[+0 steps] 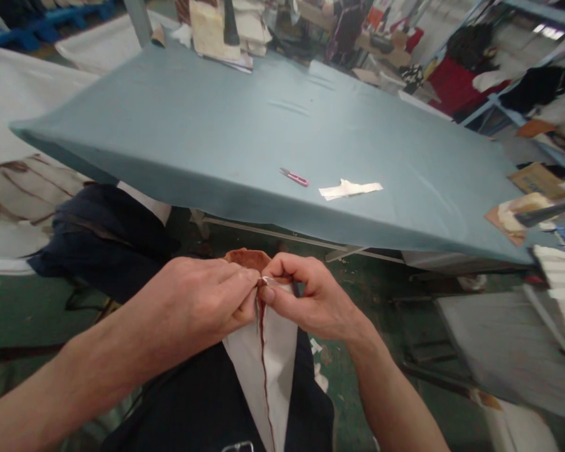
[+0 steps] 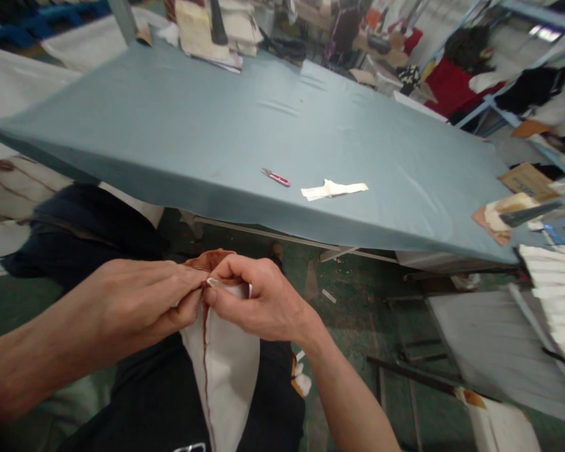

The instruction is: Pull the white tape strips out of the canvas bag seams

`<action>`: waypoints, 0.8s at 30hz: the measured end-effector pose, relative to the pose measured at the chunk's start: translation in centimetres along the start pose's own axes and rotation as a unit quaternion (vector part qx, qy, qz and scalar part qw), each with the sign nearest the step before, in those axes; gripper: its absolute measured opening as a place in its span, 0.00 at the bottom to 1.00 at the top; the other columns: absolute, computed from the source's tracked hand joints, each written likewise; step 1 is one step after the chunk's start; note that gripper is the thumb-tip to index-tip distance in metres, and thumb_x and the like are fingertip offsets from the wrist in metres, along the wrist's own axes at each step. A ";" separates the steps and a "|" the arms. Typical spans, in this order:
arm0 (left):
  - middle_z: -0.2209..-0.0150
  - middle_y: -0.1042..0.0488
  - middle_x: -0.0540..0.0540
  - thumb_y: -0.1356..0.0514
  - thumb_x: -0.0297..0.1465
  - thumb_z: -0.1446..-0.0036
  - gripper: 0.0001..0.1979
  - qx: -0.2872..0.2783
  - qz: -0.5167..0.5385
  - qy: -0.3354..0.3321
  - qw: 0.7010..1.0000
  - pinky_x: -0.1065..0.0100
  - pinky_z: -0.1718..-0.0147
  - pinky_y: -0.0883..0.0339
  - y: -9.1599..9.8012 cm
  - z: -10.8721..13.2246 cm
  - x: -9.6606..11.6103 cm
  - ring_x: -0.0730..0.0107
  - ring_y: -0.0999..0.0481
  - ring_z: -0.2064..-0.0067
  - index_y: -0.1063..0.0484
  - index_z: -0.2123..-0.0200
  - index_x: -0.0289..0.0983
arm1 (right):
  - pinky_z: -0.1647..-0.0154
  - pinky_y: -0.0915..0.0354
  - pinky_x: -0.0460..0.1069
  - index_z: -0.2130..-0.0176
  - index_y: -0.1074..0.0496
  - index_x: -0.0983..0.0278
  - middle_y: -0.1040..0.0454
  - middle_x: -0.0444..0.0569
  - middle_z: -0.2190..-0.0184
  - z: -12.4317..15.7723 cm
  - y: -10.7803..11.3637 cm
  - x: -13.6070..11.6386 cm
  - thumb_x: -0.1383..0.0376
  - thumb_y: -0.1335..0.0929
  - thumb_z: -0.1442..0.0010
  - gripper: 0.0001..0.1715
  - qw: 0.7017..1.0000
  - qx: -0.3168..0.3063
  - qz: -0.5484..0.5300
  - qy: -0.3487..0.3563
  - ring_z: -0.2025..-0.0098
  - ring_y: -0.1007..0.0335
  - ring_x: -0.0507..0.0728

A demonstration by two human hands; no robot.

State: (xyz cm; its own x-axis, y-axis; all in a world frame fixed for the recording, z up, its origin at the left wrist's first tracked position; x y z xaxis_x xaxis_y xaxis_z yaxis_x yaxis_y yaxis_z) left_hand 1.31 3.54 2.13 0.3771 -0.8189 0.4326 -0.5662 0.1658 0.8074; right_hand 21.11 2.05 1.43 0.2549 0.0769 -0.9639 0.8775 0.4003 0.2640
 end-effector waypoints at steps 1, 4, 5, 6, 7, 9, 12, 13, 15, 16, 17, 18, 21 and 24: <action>0.76 0.24 0.50 0.49 0.23 0.30 0.19 0.007 -0.047 -0.030 0.998 0.64 0.74 0.37 -0.2 -0.1 0.1 0.67 0.24 0.75 0.29 0.74 0.38 | 0.74 0.50 0.45 0.68 0.31 0.63 0.37 0.38 0.76 0.0 -0.1 0.1 0.60 0.28 0.36 0.12 1.000 0.005 0.011 -0.010 0.75 0.47 0.48; 0.77 0.25 0.49 0.50 0.20 0.31 0.20 0.011 -0.142 -0.073 0.987 0.62 0.76 0.40 -0.9 0.0 0.0 0.66 0.23 0.77 0.29 0.74 0.38 | 0.74 0.51 0.45 0.69 0.33 0.62 0.38 0.38 0.77 0.0 -0.5 0.5 0.58 0.29 0.36 0.15 0.999 0.007 0.020 -0.040 0.75 0.48 0.48; 0.77 0.25 0.49 0.49 0.19 0.32 0.19 0.011 -0.151 -0.072 0.986 0.62 0.76 0.40 -1.1 0.0 -0.1 0.65 0.22 0.77 0.29 0.74 0.37 | 0.75 0.51 0.45 0.70 0.34 0.62 0.38 0.38 0.77 0.0 -0.6 0.7 0.57 0.28 0.37 0.16 0.999 0.008 0.019 -0.049 0.75 0.49 0.48; 0.77 0.24 0.48 0.49 0.20 0.32 0.18 0.014 -0.155 -0.070 0.985 0.63 0.76 0.40 -1.3 0.1 -0.2 0.64 0.22 0.76 0.28 0.73 0.37 | 0.75 0.51 0.45 0.70 0.35 0.61 0.38 0.38 0.77 0.0 -0.8 0.9 0.56 0.28 0.37 0.17 0.998 0.012 0.019 -0.057 0.75 0.49 0.48; 0.77 0.24 0.48 0.48 0.20 0.32 0.17 0.019 -0.156 -0.067 0.985 0.63 0.76 0.41 -1.5 0.2 -0.4 0.64 0.22 0.76 0.28 0.73 0.37 | 0.75 0.52 0.45 0.70 0.35 0.61 0.39 0.38 0.77 0.0 -0.9 1.1 0.56 0.28 0.38 0.17 0.998 0.016 0.018 -0.064 0.75 0.49 0.48; 0.76 0.24 0.47 0.48 0.20 0.33 0.17 0.030 -0.143 -0.052 0.988 0.64 0.76 0.42 -1.6 0.3 -0.7 0.64 0.24 0.76 0.28 0.73 0.37 | 0.75 0.51 0.45 0.70 0.35 0.61 0.38 0.38 0.77 0.1 -1.2 1.5 0.54 0.28 0.38 0.18 0.997 0.024 0.010 -0.075 0.74 0.49 0.49; 0.77 0.27 0.50 0.47 0.24 0.34 0.16 0.028 -0.041 0.007 0.999 0.67 0.76 0.45 -1.4 0.4 -1.2 0.70 0.30 0.78 0.29 0.74 0.37 | 0.75 0.52 0.46 0.70 0.35 0.61 0.38 0.38 0.77 0.2 -1.4 1.8 0.53 0.26 0.38 0.20 0.997 0.023 -0.002 -0.074 0.75 0.49 0.48; 0.78 0.29 0.51 0.47 0.25 0.35 0.15 0.019 0.020 0.040 0.999 0.68 0.77 0.46 -1.2 0.3 -1.3 0.73 0.32 0.79 0.29 0.75 0.37 | 0.76 0.52 0.46 0.70 0.35 0.61 0.38 0.38 0.77 0.3 -1.3 1.8 0.54 0.25 0.38 0.20 0.998 0.018 0.000 -0.068 0.75 0.49 0.48; 0.80 0.34 0.54 0.46 0.27 0.38 0.13 -0.007 0.154 0.117 0.981 0.71 0.79 0.49 -1.0 0.2 -1.4 0.77 0.38 0.80 0.29 0.76 0.36 | 0.76 0.53 0.46 0.70 0.34 0.61 0.39 0.37 0.77 0.4 -1.2 1.5 0.55 0.25 0.39 0.19 0.999 0.003 0.014 -0.050 0.75 0.50 0.48; 0.81 0.36 0.55 0.46 0.27 0.40 0.13 -0.019 0.221 0.154 0.963 0.73 0.80 0.49 -0.9 0.1 -1.3 0.78 0.40 0.80 0.30 0.77 0.37 | 0.76 0.53 0.46 0.70 0.34 0.61 0.40 0.37 0.78 0.4 -1.1 1.2 0.56 0.25 0.39 0.19 0.999 -0.005 0.020 -0.039 0.76 0.51 0.48; 0.81 0.38 0.55 0.46 0.29 0.41 0.13 -0.025 0.284 0.186 0.940 0.74 0.81 0.50 -0.9 0.1 -1.2 0.78 0.41 0.80 0.30 0.77 0.37 | 0.76 0.54 0.46 0.70 0.34 0.61 0.40 0.36 0.78 0.4 -1.0 0.9 0.57 0.25 0.38 0.18 0.999 -0.013 0.022 -0.028 0.76 0.51 0.48; 0.81 0.39 0.56 0.46 0.30 0.42 0.13 -0.027 0.344 0.212 0.914 0.74 0.81 0.50 -1.0 0.0 -1.0 0.78 0.41 0.80 0.31 0.78 0.37 | 0.76 0.53 0.46 0.70 0.35 0.61 0.40 0.36 0.78 0.4 -0.9 0.6 0.59 0.26 0.38 0.17 0.999 -0.019 0.021 -0.016 0.76 0.52 0.48; 0.80 0.41 0.56 0.47 0.33 0.42 0.14 0.006 0.455 0.246 0.856 0.74 0.82 0.49 -1.5 -0.1 -0.2 0.77 0.44 0.79 0.36 0.79 0.39 | 0.76 0.52 0.46 0.71 0.36 0.61 0.40 0.36 0.78 0.3 -0.7 0.0 0.62 0.26 0.39 0.16 1.000 -0.030 0.002 0.010 0.77 0.51 0.47; 0.80 0.42 0.56 0.47 0.33 0.41 0.14 0.044 0.440 0.229 0.867 0.73 0.81 0.49 -2.1 0.1 0.3 0.77 0.43 0.78 0.39 0.79 0.39 | 0.76 0.51 0.46 0.72 0.36 0.61 0.40 0.36 0.78 0.3 -0.7 -0.1 0.57 0.24 0.39 0.21 0.999 -0.040 -0.030 0.001 0.77 0.50 0.47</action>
State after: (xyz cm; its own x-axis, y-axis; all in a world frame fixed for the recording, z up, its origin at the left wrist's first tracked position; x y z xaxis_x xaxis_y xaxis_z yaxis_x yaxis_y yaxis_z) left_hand 2.54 2.93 0.50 0.0108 -0.0905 0.9958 -0.8289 0.5562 0.0596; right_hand 20.59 1.53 1.32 0.2016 0.0525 -0.9781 0.8561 0.4757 0.2020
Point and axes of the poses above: each hand's wrist, its own z-axis away from the middle knuckle, its own y-axis out of the back of the hand, x = y × z, the point moved 2 cm from there along -z, towards the middle knuckle
